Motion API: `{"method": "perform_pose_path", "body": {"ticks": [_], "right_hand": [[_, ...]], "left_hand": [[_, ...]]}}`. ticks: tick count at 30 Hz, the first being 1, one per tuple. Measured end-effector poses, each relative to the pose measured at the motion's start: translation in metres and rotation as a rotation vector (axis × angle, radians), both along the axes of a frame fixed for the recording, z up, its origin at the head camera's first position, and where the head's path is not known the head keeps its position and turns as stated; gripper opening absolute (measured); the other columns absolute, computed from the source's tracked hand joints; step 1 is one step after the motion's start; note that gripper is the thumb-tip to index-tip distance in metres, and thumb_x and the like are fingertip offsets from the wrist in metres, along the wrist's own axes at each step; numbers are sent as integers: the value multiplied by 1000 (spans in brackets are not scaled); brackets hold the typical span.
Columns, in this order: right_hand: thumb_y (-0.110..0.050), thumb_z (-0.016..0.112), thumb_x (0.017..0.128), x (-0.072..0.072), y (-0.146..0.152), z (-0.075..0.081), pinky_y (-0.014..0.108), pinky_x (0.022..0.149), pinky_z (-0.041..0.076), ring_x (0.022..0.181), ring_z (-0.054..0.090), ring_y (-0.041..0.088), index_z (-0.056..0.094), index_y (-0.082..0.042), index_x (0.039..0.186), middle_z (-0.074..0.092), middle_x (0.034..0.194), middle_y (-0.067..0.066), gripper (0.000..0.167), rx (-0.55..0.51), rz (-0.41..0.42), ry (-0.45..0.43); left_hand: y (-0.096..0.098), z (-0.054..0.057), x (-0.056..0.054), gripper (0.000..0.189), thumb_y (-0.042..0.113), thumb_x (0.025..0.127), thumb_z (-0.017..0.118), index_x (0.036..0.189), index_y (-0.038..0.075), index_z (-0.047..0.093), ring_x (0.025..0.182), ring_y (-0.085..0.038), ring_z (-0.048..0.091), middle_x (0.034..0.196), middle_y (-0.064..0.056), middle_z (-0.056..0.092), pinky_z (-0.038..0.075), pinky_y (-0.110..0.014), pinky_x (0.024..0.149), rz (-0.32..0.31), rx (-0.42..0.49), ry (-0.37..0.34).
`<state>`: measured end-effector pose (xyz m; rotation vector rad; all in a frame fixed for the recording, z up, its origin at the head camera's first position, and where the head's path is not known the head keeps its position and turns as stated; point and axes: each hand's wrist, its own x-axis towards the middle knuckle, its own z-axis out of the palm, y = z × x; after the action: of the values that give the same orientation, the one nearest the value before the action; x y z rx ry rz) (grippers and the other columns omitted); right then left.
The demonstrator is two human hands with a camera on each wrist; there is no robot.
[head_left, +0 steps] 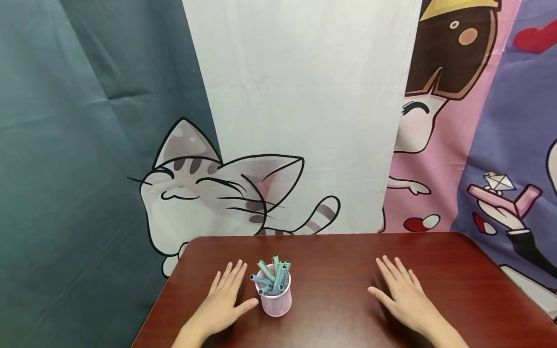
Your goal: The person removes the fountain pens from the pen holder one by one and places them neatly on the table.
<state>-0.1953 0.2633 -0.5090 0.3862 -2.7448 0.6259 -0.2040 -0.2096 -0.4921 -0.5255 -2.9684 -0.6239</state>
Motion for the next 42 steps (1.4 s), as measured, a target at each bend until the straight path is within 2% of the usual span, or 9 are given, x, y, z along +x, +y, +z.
{"method": "perform_pose_path", "body": {"ticks": [7, 13, 19, 27, 34, 42], "right_hand": [[-47, 66, 96, 4, -16, -3, 66, 119, 13, 148, 25, 45, 39, -12, 157, 37, 159, 19, 76, -41, 30, 3], [-46, 68, 95, 4, -30, 2, 69, 113, 21, 147, 28, 46, 41, -13, 156, 39, 158, 18, 74, -73, 59, 3], [-47, 67, 95, 6, -45, 8, 62, 117, 20, 147, 29, 45, 40, -15, 156, 39, 159, 14, 74, -111, 97, -1], [-47, 68, 95, 0, -61, 14, 71, 108, 27, 147, 31, 43, 40, -16, 156, 41, 158, 12, 74, -152, 154, -14], [-50, 66, 95, -5, -72, 15, 69, 110, 27, 148, 31, 41, 40, -16, 157, 40, 159, 13, 75, -147, 186, -28], [-44, 65, 98, -7, -96, 20, 67, 112, 30, 148, 33, 41, 40, -15, 156, 42, 158, 14, 70, -212, 228, -44]], "left_hand": [[8, 1, 2, 96, 70, 93, 54, 162, 12, 23, 157, -30, 10, 168, -5, 23, 7, -60, 122, -3, -31, 40], [14, 2, 4, 97, 73, 92, 51, 161, 9, 27, 156, -33, 14, 167, -8, 25, 10, -61, 122, -6, -41, 70], [20, 3, 2, 99, 75, 91, 50, 160, 7, 29, 154, -37, 18, 166, -10, 28, 13, -62, 121, -12, -41, 85], [27, 6, -2, 102, 79, 89, 46, 161, 9, 27, 155, -36, 18, 167, -9, 25, 13, -61, 122, -8, -57, 47], [30, 8, -5, 103, 79, 89, 46, 159, 5, 30, 154, -37, 20, 166, -11, 27, 14, -60, 122, -27, -88, 54], [31, 5, -8, 103, 80, 89, 46, 159, 6, 31, 153, -36, 22, 166, -10, 28, 17, -59, 122, -36, -99, 67]]}}
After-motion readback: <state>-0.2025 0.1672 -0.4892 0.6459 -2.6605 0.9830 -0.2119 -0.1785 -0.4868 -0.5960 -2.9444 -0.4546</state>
